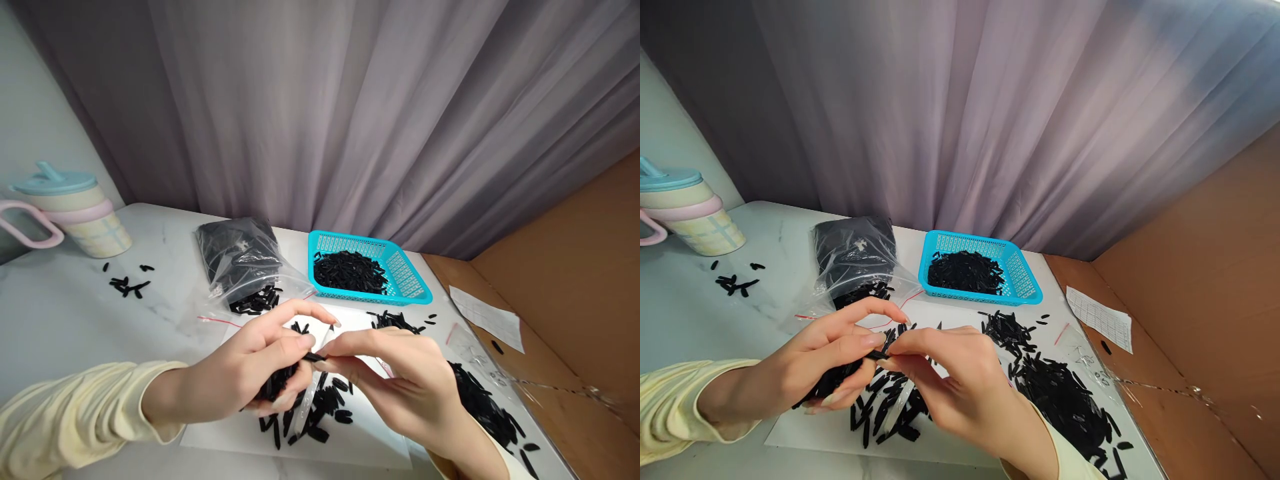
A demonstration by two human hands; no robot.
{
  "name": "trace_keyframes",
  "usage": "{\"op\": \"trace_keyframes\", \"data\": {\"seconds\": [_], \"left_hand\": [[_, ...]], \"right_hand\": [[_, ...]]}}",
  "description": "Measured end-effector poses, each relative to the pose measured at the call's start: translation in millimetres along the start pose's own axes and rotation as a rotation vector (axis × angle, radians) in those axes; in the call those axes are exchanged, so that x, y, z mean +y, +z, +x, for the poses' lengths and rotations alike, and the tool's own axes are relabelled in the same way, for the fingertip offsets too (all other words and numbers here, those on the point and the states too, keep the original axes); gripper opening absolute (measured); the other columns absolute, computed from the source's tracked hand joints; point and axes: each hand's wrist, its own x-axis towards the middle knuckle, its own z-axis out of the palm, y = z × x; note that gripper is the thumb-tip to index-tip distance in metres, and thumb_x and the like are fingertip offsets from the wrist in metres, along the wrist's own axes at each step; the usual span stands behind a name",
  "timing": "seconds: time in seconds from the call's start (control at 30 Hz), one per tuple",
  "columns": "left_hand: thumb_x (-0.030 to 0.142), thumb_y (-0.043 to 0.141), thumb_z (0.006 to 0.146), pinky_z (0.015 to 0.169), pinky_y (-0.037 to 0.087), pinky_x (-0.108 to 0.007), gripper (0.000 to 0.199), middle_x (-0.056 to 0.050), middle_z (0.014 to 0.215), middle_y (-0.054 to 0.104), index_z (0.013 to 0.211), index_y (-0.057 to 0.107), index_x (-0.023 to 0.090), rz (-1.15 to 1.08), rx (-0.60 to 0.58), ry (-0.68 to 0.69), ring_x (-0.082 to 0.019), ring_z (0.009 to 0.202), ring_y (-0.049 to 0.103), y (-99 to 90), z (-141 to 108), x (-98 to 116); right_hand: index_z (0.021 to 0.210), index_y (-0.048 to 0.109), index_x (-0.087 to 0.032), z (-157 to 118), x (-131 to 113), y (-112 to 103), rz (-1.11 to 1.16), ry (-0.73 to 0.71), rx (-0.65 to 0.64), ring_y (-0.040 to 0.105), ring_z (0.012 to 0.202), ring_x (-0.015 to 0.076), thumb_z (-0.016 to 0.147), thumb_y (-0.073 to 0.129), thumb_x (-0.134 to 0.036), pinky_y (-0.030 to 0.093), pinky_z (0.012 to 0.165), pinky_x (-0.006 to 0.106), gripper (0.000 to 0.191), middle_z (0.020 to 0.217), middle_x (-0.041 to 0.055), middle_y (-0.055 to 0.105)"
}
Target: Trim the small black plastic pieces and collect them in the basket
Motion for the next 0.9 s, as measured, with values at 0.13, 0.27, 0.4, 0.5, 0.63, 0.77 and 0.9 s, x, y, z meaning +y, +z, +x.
{"op": "trace_keyframes", "data": {"seconds": [0.13, 0.27, 0.4, 0.5, 0.63, 0.77, 0.9], "left_hand": [[0.031, 0.036, 0.096, 0.032, 0.021, -0.011, 0.022, 0.009, 0.048, 0.041, 0.116, 0.044, 0.023, 0.013, 0.017, -0.003, -0.003, 0.034, 0.027, -1.0, -0.9, -2.1], [0.030, 0.037, 0.096, 0.033, 0.021, -0.012, 0.022, 0.009, 0.049, 0.041, 0.115, 0.043, 0.023, 0.010, 0.022, -0.009, -0.003, 0.034, 0.026, -0.2, -0.7, -0.6], [0.030, 0.037, 0.095, 0.033, 0.021, -0.013, 0.023, 0.009, 0.049, 0.042, 0.116, 0.041, 0.021, 0.028, 0.028, -0.017, -0.003, 0.033, 0.027, 1.8, 0.8, 2.4], [0.032, 0.037, 0.095, 0.034, 0.023, -0.013, 0.025, 0.009, 0.049, 0.041, 0.117, 0.039, 0.020, 0.071, 0.048, 0.005, -0.004, 0.035, 0.027, 3.5, 0.9, 2.3], [0.034, 0.037, 0.096, 0.037, 0.026, -0.013, 0.026, 0.009, 0.050, 0.041, 0.117, 0.039, 0.019, 0.161, 0.081, 0.053, -0.004, 0.039, 0.029, 5.4, -0.1, 0.4], [0.034, 0.039, 0.095, 0.037, 0.027, -0.012, 0.027, 0.009, 0.052, 0.042, 0.118, 0.037, 0.020, 0.151, 0.074, 0.056, -0.005, 0.042, 0.032, 5.7, 0.0, 0.1], [0.033, 0.038, 0.096, 0.037, 0.027, -0.012, 0.026, 0.008, 0.053, 0.043, 0.118, 0.039, 0.020, 0.088, 0.070, 0.047, -0.005, 0.042, 0.031, 5.2, 0.1, 0.7]], "right_hand": [[0.085, 0.064, -0.017, 0.5, 3.0, -0.2, 0.023, 0.010, 0.015, 0.065, 0.055, 0.0132, 0.084, 0.061, -0.011, 0.049, 0.052, 0.022, 0.007, 0.069, 0.0034, 0.072], [0.081, 0.065, -0.017, 1.3, 3.9, -4.1, 0.087, -0.004, 0.049, 0.064, 0.053, 0.0118, 0.082, 0.062, -0.009, 0.049, 0.051, 0.020, 0.009, 0.066, 0.0022, 0.071], [0.074, 0.066, -0.015, 6.4, 3.0, -7.9, 0.308, 0.249, -0.033, 0.063, 0.053, 0.0113, 0.086, 0.060, -0.019, 0.050, 0.051, 0.019, 0.014, 0.062, 0.0030, 0.069], [0.074, 0.065, -0.012, 9.5, 2.6, -6.5, 0.572, 0.553, -0.203, 0.066, 0.057, 0.0137, 0.090, 0.051, -0.036, 0.052, 0.049, 0.020, 0.032, 0.065, 0.0071, 0.069], [0.076, 0.062, -0.011, 8.7, 1.3, -2.3, 0.780, 0.723, -0.386, 0.067, 0.061, 0.0140, 0.090, 0.048, -0.045, 0.050, 0.046, 0.018, 0.039, 0.073, 0.0091, 0.068], [0.080, 0.061, -0.011, 7.1, -1.3, -1.7, 0.846, 0.728, -0.355, 0.067, 0.064, 0.0143, 0.089, 0.053, -0.040, 0.051, 0.047, 0.018, 0.031, 0.073, 0.0080, 0.067], [0.079, 0.061, -0.010, 7.5, -3.0, -3.3, 0.843, 0.717, -0.327, 0.067, 0.064, 0.0146, 0.089, 0.054, -0.036, 0.052, 0.048, 0.019, 0.028, 0.071, 0.0083, 0.067]]}}
